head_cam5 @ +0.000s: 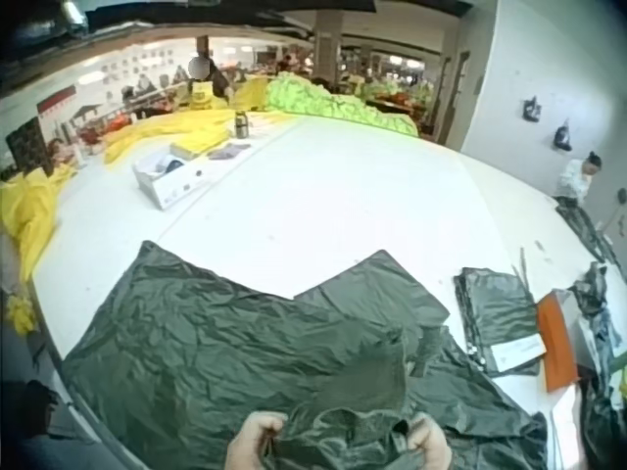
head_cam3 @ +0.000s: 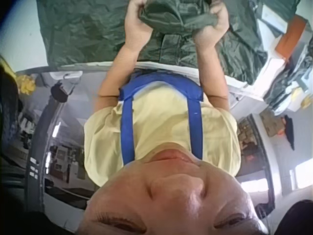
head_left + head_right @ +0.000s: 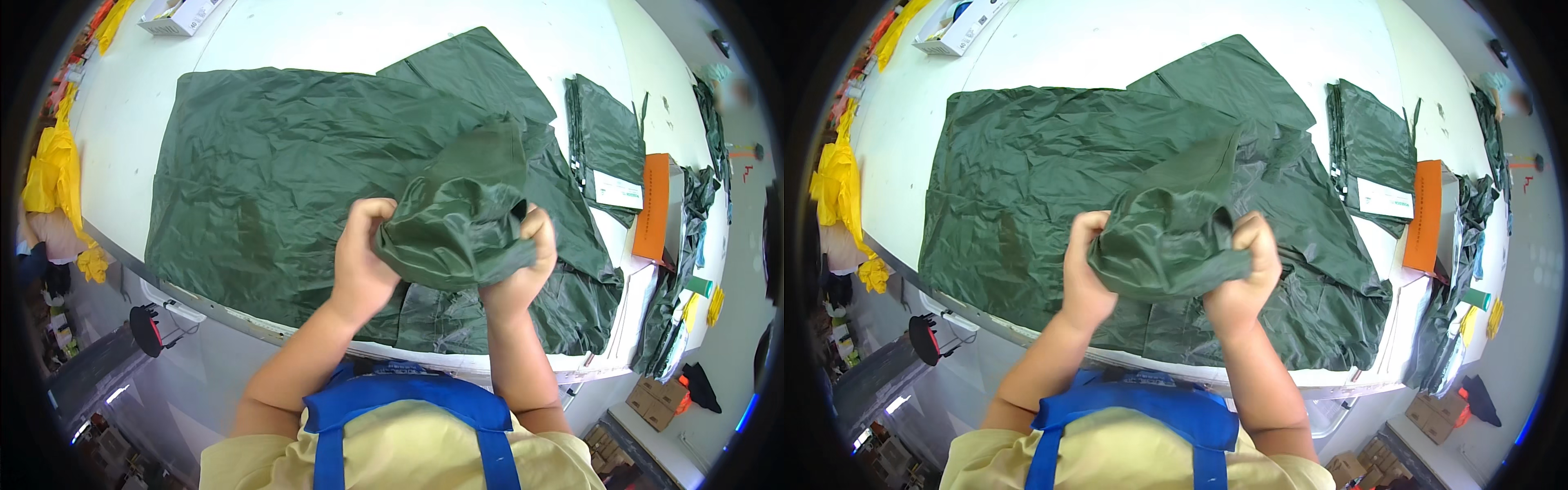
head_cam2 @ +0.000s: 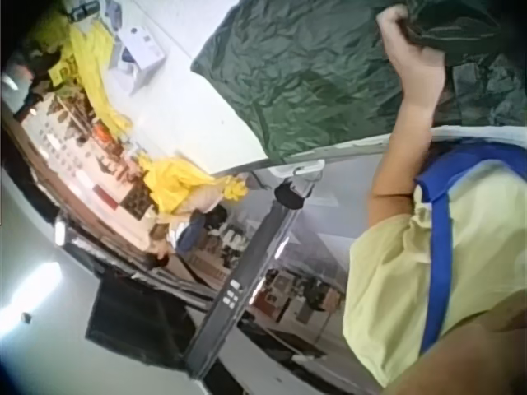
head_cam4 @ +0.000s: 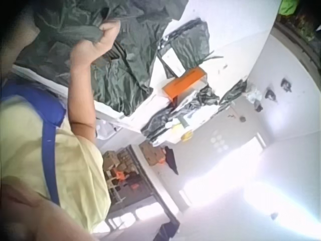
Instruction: The person folds a green jacket on a white table, smoothing the fabric and aligning edges. They use scissors to trim loose threads and then fold the jacket into a compact rectangle.
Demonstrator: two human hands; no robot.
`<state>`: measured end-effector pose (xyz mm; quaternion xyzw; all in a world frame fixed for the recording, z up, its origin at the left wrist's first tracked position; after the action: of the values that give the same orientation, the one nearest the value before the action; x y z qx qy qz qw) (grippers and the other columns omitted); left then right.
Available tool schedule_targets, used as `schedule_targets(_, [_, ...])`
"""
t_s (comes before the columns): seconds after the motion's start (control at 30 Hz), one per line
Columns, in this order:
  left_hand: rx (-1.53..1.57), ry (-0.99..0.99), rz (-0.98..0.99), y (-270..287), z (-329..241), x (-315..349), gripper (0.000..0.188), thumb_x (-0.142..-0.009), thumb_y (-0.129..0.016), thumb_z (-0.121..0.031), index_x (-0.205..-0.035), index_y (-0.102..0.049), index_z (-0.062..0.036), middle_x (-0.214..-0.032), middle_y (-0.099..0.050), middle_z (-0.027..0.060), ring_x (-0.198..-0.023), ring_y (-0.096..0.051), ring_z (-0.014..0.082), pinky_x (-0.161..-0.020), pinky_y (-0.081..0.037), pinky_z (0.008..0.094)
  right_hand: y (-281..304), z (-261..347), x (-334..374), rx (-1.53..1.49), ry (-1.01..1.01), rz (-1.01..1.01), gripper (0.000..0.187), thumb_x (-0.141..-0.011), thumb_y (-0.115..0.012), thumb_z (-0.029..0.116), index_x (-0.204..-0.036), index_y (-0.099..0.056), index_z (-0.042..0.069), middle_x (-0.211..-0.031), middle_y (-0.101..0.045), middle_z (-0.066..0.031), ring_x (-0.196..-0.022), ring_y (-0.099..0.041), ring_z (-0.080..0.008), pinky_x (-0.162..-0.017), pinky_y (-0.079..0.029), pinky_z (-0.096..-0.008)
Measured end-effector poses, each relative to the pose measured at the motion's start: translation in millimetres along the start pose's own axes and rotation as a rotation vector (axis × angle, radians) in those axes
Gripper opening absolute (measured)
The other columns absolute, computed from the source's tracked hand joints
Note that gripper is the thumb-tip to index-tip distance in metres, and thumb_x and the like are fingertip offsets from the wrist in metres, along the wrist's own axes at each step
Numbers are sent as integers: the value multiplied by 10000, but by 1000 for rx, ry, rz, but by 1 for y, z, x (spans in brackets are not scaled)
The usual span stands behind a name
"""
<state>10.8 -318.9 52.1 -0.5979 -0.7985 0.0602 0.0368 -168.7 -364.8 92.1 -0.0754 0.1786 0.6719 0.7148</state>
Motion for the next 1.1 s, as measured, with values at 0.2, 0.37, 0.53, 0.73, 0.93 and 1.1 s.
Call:
schedule_targets(0.2, [181,399,-288,96,35,-65,274,-878,-535,28,-1137,-528,-61,-892,-599,32,-585,-502,84,-417,-355,206,31,-93,-43,451,70,309,565,-852,-614,406,-1250,-470,31,-1366,-377,-225,-1285,-347,-392,-1078,-267,-463])
schedule_targets(0.37, [-187,728,144,150,78,-126,229,-846,-513,64,-1044,-510,-52,-713,-494,-9,-465,-344,44,-369,-228,204,84,-218,-73,1217,-105,341,638,-914,-495,491,-1458,-315,211,-1550,-190,-95,-1414,-152,-393,-1098,-128,-612])
schedule_targets(0.53, [-665,663,-127,304,122,-164,127,-856,-570,-34,-979,-552,-63,-771,-544,21,-531,-425,99,-439,-344,268,78,-242,-74,1437,-123,377,668,-907,-479,518,-1481,-270,249,-1562,-190,1,-1417,-167,-380,-1112,-136,-591])
schedule_targets(0.73, [-941,-196,-226,160,32,-102,412,-725,-773,-280,-985,-536,-65,-986,-530,116,-933,-555,260,-804,-456,358,90,-241,-71,1483,-133,359,648,-918,-468,509,-1479,-272,251,-1557,-201,14,-1425,-153,-351,-1117,-145,-572])
schedule_targets(0.93, [-1161,-231,-73,128,67,-117,166,-749,-746,-159,-803,-622,-64,-946,-565,89,-919,-552,302,-769,-475,376,87,-242,-73,1491,-126,360,619,-929,-444,509,-1475,-278,267,-1553,-214,19,-1420,-172,-341,-1122,-141,-563])
schedule_targets(1.1, [-694,320,-47,245,85,-142,220,-887,-622,-236,-895,-638,-16,-793,-612,14,-733,-530,133,-719,-435,276,80,-238,-74,1465,-108,363,603,-934,-441,492,-1473,-281,273,-1547,-228,20,-1414,-187,-344,-1123,-141,-561])
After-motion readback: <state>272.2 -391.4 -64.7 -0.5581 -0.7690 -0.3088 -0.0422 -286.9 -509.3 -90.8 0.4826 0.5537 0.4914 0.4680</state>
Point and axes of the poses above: each hand's wrist, its own x-axis away from the middle knuckle, its own y-axis out of the back of the hand, z = x × y, the point moved 7 cm from there along -x, towards the middle knuckle
